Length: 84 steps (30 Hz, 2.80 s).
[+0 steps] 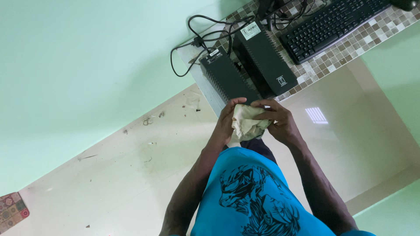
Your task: The person wipes down two power supply units and their attached power cables using a cloth, moving the units around on the desk to clean multiple sides.
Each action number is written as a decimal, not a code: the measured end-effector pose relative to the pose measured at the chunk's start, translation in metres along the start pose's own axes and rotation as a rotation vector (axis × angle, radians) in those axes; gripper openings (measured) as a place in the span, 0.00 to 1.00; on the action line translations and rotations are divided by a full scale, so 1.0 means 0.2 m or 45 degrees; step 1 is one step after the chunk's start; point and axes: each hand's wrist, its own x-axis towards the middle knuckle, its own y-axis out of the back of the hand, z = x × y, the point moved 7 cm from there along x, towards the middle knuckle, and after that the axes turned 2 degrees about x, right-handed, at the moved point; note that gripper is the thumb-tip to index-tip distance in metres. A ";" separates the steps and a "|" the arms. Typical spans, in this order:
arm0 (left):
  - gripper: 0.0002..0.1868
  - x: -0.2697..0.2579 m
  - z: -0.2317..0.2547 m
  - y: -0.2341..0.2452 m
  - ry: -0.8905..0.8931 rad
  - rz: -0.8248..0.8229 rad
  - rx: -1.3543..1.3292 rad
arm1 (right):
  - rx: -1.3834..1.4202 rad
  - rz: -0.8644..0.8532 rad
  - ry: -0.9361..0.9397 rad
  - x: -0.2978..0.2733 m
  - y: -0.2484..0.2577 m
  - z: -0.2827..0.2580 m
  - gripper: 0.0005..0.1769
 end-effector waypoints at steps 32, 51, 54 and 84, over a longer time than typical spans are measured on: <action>0.13 0.01 -0.09 -0.06 -0.229 0.233 0.523 | -0.215 0.554 -0.513 -0.37 -0.14 0.40 0.23; 0.24 0.15 0.11 -0.05 -0.816 -0.096 2.034 | 0.684 1.003 -0.772 -0.33 -0.52 0.76 0.37; 0.29 0.28 0.10 0.00 -0.836 -0.152 2.310 | 0.546 1.072 -0.679 -0.33 -0.51 0.67 0.36; 0.29 0.36 0.04 -0.02 -0.753 -0.138 2.566 | 1.496 1.408 -1.064 -0.39 -0.78 1.02 0.31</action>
